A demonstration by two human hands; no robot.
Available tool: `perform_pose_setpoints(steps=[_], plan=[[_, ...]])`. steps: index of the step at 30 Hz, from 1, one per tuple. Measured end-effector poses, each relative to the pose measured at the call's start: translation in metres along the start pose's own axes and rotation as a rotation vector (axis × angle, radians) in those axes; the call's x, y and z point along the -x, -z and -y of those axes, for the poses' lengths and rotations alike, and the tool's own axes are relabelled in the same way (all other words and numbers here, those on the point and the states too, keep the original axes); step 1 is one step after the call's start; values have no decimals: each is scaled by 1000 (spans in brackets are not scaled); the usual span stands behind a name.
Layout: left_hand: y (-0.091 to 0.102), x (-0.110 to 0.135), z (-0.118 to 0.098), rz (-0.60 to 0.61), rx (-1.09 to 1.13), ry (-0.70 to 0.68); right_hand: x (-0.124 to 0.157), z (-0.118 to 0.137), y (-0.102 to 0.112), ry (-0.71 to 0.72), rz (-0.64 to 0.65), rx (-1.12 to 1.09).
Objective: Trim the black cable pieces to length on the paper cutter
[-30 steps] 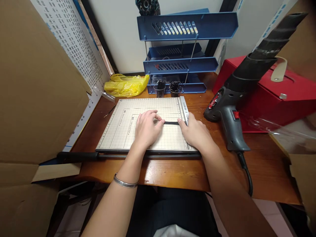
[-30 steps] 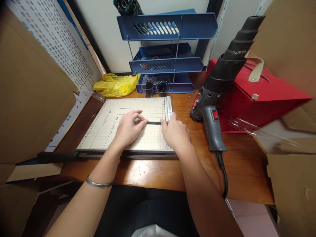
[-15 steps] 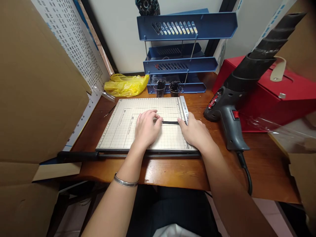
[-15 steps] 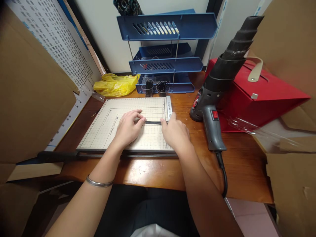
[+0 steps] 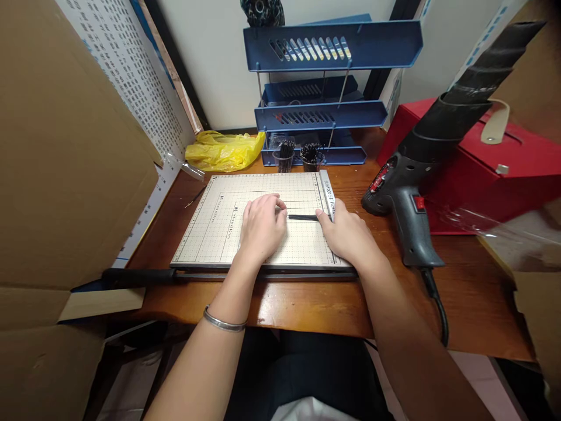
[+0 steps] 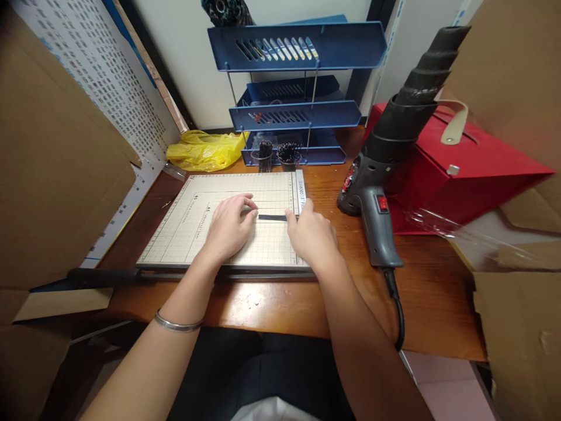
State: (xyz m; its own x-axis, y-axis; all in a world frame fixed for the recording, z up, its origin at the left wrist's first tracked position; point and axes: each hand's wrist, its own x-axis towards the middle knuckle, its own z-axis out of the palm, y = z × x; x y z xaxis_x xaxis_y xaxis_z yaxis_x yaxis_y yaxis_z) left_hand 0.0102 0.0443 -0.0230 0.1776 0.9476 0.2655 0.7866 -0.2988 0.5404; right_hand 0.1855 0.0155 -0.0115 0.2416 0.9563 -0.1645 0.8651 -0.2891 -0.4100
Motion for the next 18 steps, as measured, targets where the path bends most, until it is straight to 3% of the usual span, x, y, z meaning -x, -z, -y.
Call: perform_pose_setpoints(steps=[18], plan=[[2,3,-1,25,-22,-21,0,0,0,-1,-8,11]])
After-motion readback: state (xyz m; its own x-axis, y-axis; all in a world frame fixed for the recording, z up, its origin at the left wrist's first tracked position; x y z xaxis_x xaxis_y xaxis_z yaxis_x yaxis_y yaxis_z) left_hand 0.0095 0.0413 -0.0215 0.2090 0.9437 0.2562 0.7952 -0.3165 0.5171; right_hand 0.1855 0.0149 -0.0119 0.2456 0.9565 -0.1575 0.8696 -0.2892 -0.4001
